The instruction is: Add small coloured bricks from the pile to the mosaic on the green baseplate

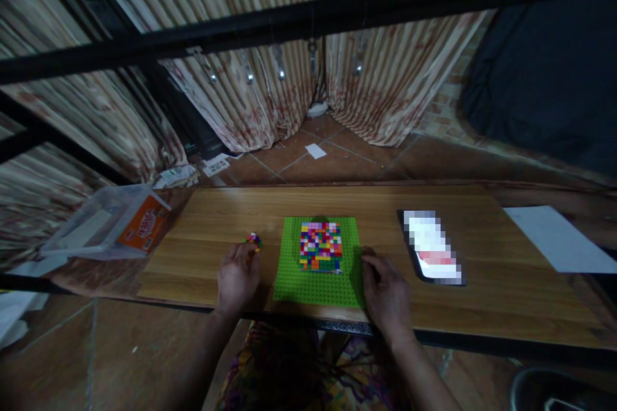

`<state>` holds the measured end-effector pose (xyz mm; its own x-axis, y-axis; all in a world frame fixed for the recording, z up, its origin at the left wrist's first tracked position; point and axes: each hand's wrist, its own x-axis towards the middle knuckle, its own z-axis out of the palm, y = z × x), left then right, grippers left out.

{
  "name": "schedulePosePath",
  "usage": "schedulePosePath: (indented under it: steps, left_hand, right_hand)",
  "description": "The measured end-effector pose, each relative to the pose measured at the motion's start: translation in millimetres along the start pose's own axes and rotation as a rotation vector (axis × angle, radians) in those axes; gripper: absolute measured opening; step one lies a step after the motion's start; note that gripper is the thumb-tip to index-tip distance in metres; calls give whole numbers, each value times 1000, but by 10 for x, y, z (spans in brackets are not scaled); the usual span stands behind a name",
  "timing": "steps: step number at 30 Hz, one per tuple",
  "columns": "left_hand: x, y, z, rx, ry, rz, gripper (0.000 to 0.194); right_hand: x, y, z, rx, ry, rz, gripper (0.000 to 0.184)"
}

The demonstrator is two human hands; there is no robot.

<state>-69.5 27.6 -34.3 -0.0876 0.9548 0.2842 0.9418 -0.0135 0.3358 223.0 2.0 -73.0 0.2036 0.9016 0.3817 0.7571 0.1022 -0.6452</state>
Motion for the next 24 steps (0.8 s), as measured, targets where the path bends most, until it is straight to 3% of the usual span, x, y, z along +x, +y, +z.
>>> schedulePosePath:
  steps: [10,24]
  left_hand:
    - [-161,396,-20,-400,-107,42,19]
    - [-180,435,21,-437,-143,33,18]
  right_hand:
    - [2,-5,-2,9,5,-7,30]
    - [-1,-6,-5,13,1,-4,28]
